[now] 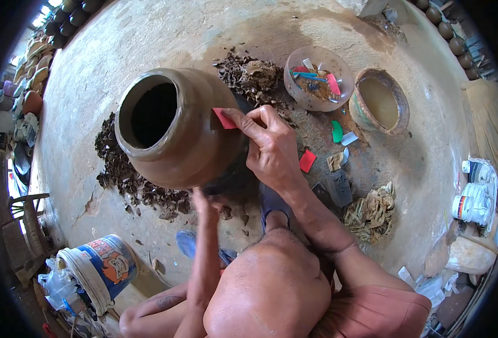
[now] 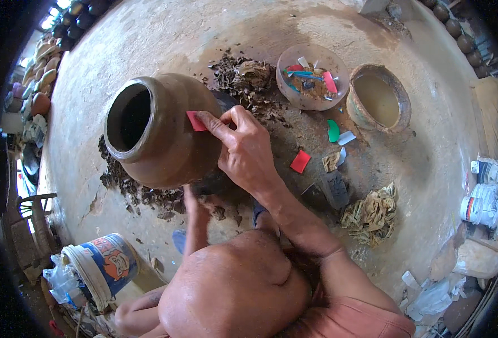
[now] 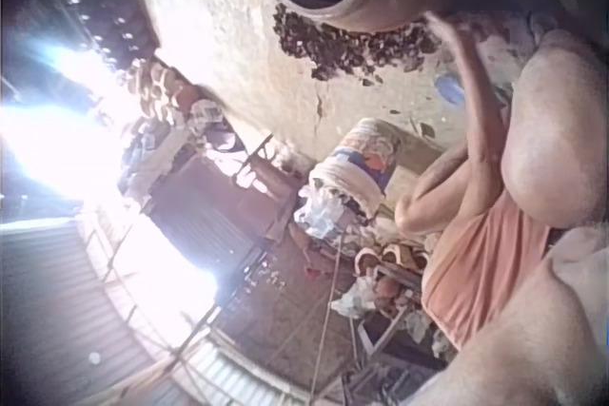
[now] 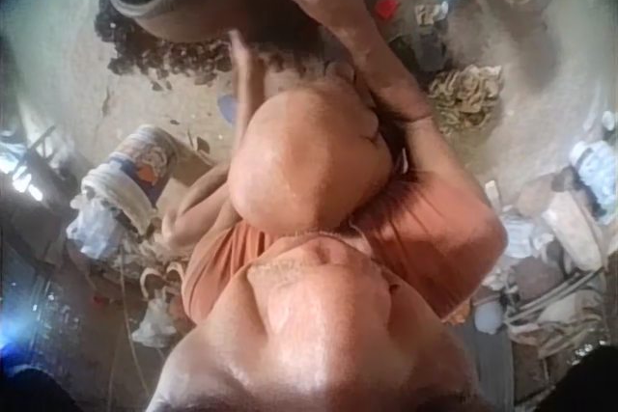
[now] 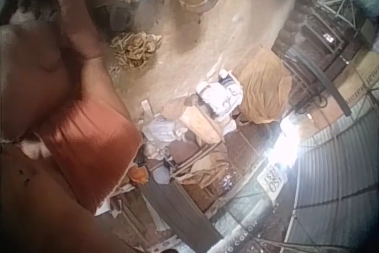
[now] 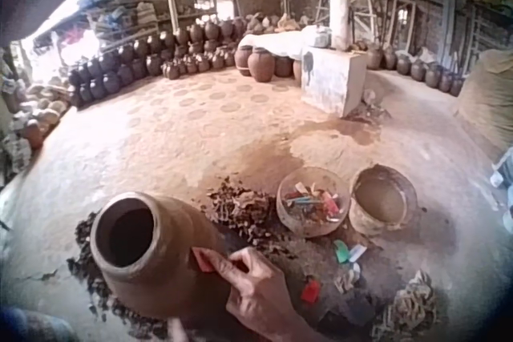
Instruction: The person scrapes the exterior surface of a large clay pot using a small colored plastic scraper tool and finishes the interior rim with their fingers.
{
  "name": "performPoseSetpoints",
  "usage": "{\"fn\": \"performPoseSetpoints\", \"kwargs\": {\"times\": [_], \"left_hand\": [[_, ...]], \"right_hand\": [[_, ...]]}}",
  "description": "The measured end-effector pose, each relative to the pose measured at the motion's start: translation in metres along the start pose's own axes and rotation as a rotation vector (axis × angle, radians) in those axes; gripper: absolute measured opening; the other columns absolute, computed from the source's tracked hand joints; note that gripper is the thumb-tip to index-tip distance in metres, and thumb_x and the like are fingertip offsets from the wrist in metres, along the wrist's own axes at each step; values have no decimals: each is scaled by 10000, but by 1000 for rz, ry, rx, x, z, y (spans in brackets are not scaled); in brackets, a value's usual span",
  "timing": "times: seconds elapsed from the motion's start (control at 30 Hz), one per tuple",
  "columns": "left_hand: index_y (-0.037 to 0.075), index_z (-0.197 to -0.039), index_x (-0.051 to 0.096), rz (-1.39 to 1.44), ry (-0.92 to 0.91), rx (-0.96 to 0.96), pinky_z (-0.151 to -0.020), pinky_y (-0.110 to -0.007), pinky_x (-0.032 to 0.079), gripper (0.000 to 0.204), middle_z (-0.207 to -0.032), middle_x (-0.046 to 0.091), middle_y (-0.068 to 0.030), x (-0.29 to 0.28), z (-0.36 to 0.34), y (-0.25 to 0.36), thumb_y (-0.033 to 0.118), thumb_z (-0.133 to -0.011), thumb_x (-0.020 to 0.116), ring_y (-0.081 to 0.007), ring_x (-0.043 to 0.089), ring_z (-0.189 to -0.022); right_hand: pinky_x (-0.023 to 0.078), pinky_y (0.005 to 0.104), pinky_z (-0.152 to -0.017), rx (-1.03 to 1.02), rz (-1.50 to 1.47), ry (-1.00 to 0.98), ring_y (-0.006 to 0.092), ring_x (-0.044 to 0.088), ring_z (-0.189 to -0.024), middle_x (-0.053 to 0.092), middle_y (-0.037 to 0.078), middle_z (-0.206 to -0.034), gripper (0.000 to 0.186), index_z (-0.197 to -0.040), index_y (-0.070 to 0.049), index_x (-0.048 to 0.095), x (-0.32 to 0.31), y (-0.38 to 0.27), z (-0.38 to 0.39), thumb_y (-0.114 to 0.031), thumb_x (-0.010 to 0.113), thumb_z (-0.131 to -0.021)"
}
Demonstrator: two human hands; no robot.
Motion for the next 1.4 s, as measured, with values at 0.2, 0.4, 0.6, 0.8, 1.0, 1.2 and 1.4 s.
{"fn": "performPoseSetpoints", "kwargs": {"times": [0.2, 0.4, 0.6, 0.8, 1.0, 1.2, 1.4], "left_hand": [[-3, -1448, 494, -219, 466, 425, -788, -407, 586, 660, -1251, 666, -198, 6, -31, -25, 518, -1043, 516, -308, 676, -1067], [-17, -1344, 521, -62, 55, -300, -681, -427, 599, 738, -1277, 641, -225, 48, 43, -61, 644, -1019, 483, -352, 686, -989], [-33, -1414, 523, -142, 383, 445, -893, -426, 571, 603, -1342, 629, -186, -42, -39, 51, 455, -1059, 513, -306, 674, -1106], [-29, -1319, 535, 20, -31, -207, -560, -350, 560, 684, -946, 717, -227, 40, 29, -78, 596, -1048, 466, -279, 681, -660], [36, -1317, 596, 15, 185, 315, -745, -396, 572, 488, -1158, 700, -144, -38, -30, 41, 436, -1046, 524, -262, 699, -915], [1, -1395, 520, 8, 407, 54, -573, -381, 566, 740, -1210, 667, -156, 37, 21, -51, 636, -1015, 516, -293, 696, -831], [9, -1250, 582, 77, 222, 151, -422, -325, 515, 713, -919, 706, -148, 5, 2, -9, 657, -955, 606, -270, 696, -612]], "right_hand": [[549, 418, -701, -30, 40, 4, 300, 642, -804, 595, 111, -909, 710, -1322, -208, 723, -2, 2, 7, 156, 583, -728], [563, 421, -737, -24, 48, -52, 299, 641, -828, 584, 110, -919, 629, -1302, -156, 722, -9, 0, 2, 84, 636, -726], [546, 433, -682, -46, -31, 6, 315, 639, -768, 593, 115, -905, 665, -1282, -186, 736, 4, -28, -8, 150, 584, -729], [543, 435, -679, -48, -3, -28, 313, 637, -764, 589, 120, -902, 659, -1281, -179, 736, 3, -11, 2, 157, 580, -736], [543, 434, -689, -79, 3, -59, 299, 636, -772, 576, 118, -894, 653, -1284, -143, 732, 4, -23, -2, 158, 586, -722], [551, 426, -677, -91, 63, -55, 306, 643, -778, 573, 118, -899, 661, -1270, -153, 738, -5, -17, 2, 155, 601, -702], [560, 433, -680, -131, 69, -41, 306, 652, -779, 583, 122, -909, 640, -1242, -143, 746, -7, -16, -4, 154, 609, -693]]}}
Point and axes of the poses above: each hand's wrist, its own z-axis away from the middle knuckle, its own x-axis out of the palm, y = z × x, the point moved 1 cm from there along -z, towards the middle knuckle
